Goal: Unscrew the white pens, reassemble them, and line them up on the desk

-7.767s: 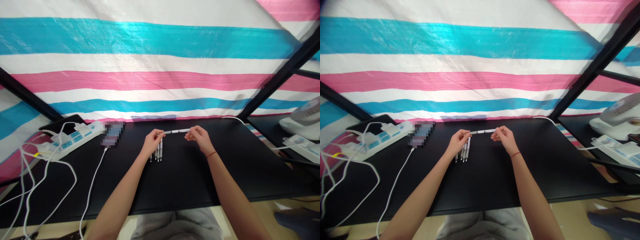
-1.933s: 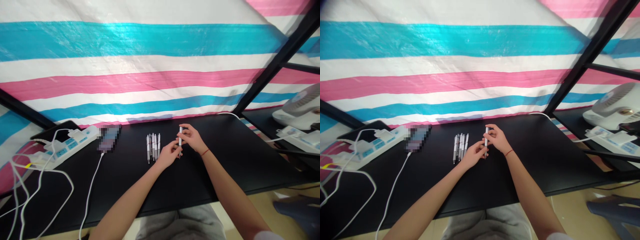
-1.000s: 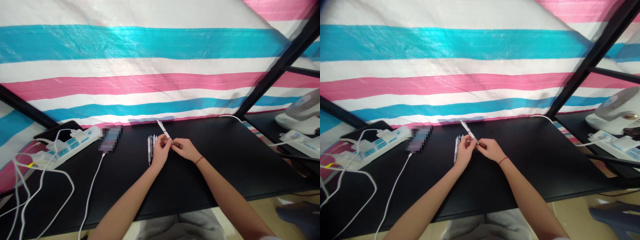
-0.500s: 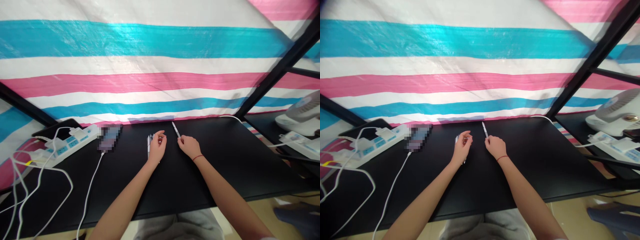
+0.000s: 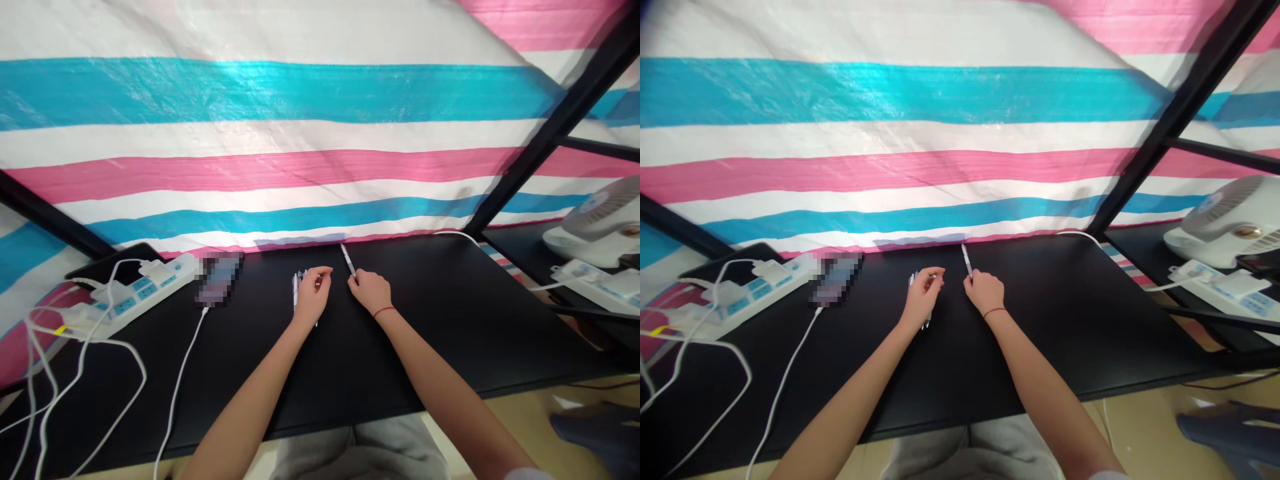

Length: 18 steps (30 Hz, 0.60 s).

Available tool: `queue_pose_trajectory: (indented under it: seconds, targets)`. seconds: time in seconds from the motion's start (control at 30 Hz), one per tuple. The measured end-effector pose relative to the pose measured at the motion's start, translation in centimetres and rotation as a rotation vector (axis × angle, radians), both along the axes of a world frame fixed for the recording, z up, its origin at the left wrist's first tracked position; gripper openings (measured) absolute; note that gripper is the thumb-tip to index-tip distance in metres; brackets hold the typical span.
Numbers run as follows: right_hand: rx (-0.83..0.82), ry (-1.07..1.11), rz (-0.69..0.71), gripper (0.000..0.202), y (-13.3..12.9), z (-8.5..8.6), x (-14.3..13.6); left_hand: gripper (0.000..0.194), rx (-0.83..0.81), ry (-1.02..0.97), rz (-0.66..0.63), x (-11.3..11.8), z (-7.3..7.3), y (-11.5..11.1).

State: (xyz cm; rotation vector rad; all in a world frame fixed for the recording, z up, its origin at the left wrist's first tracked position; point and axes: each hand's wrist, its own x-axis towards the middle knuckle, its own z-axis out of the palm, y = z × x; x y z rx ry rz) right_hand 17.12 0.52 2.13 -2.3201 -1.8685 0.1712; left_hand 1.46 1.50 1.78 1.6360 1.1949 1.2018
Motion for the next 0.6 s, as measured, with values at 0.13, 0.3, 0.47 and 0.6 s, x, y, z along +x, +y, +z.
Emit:
queue_pose_trajectory:
  seconds: [0.13,0.3,0.47,0.6]
  targets:
    - [-0.005,0.017,-0.007,0.033,0.0,0.1,-0.2,0.022,-0.005,0.011,-0.014,0.1,0.0,-0.1]
    - [-0.016,0.028,-0.025,0.036,-0.2,0.2,-0.3,0.022,0.014,0.027,-0.014,0.0,0.2,0.0]
    - [0.001,0.034,-0.019,0.038,-0.1,0.1,-0.1,0.022,0.035,0.058,0.02,-0.6,0.8,0.4]
    - [0.025,0.038,-0.011,0.039,-0.1,-0.2,0.0,0.024,-0.014,0.15,0.078,-1.8,1.6,1.0]
